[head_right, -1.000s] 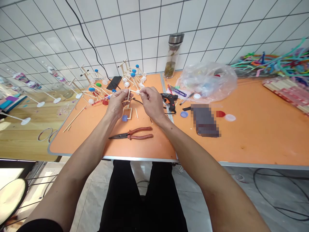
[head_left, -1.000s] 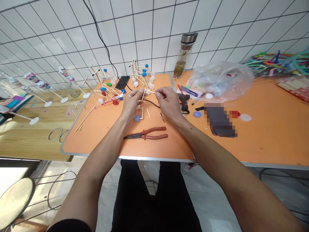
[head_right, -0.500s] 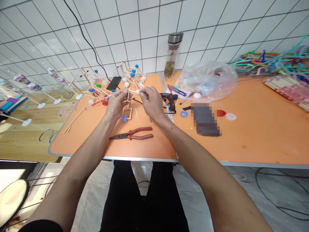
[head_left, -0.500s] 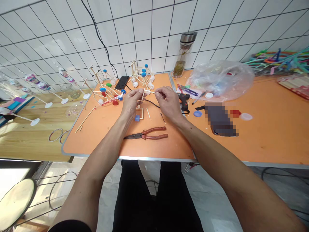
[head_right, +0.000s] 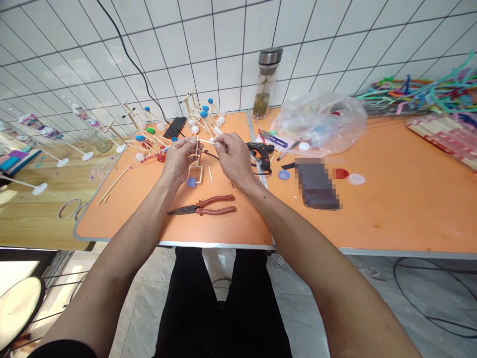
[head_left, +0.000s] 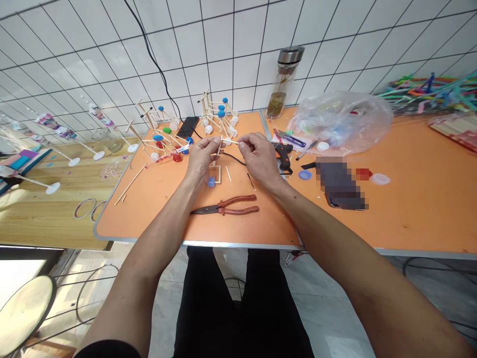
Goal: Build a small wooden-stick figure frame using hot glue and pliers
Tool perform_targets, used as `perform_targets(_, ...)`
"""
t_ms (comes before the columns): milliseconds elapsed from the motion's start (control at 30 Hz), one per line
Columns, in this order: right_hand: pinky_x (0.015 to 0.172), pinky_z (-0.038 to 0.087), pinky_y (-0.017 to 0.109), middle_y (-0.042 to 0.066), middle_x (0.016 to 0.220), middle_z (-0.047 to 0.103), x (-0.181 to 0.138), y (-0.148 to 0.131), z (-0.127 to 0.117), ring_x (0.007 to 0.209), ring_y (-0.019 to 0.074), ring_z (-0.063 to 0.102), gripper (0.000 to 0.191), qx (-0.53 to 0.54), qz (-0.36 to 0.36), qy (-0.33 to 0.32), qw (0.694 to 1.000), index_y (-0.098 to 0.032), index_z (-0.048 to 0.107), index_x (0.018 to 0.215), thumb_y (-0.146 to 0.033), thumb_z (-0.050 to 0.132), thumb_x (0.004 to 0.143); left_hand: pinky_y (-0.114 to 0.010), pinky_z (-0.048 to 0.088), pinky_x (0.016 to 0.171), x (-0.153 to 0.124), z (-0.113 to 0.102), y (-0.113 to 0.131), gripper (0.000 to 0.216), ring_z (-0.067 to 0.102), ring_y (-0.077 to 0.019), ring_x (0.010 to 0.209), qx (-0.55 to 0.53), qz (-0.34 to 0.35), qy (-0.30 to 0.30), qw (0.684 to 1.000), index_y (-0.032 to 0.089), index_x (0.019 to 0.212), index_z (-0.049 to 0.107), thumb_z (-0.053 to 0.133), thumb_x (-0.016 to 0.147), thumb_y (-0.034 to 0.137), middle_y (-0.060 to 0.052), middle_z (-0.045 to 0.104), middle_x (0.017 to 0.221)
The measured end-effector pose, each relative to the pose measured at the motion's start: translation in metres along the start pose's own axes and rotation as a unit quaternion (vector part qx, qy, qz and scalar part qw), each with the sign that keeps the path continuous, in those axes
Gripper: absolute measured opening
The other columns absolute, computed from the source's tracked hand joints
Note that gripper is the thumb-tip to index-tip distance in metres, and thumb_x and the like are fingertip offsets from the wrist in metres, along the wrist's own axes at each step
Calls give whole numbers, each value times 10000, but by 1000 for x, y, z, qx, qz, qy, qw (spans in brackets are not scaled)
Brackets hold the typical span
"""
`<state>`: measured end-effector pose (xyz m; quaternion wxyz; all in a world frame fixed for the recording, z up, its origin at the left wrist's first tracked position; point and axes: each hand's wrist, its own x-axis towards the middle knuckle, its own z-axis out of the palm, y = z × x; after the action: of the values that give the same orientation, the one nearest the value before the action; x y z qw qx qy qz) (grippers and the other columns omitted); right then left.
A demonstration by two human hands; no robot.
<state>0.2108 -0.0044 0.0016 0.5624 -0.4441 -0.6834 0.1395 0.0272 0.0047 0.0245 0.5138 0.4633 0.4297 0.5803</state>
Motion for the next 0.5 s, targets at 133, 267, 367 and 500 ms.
perform_targets(133, 824, 475, 384, 34, 893, 673, 0, 1, 0, 855, 228, 589, 112, -4, 1, -4, 1000, -253, 705, 922, -235, 644, 1015, -239, 488, 691, 0, 1, 0, 330, 653, -122, 752, 2, 0, 0, 1000, 229, 847, 779, 963, 806, 500, -40, 805, 898)
perform_targets(267, 829, 474, 389, 30, 893, 665, 0, 1, 1, 854, 227, 582, 111, 1, 5, -4, 1000, -252, 711, 929, -246, 653, 1023, -245, 486, 697, 0, 1, 0, 336, 658, -121, 752, 2, -1, 4, 1000, 226, 845, 771, 967, 804, 496, -35, 800, 889)
perform_targets(367, 824, 471, 389, 29, 884, 670, 0, 2, 1, 867, 232, 590, 118, 1, 2, -5, 1000, -255, 715, 928, -240, 650, 1025, -240, 489, 691, 0, 0, -1, 332, 657, -122, 750, 7, 4, -2, 1000, 228, 847, 781, 959, 802, 504, -40, 809, 895)
perform_targets(500, 815, 468, 384, 34, 884, 681, 0, 2, 2, 874, 232, 606, 119, 0, -7, 0, 1000, -251, 725, 927, -237, 652, 1021, -236, 494, 695, 2, -2, -3, 325, 660, -123, 753, 0, 7, -7, 1000, 227, 863, 807, 968, 786, 499, -44, 813, 894)
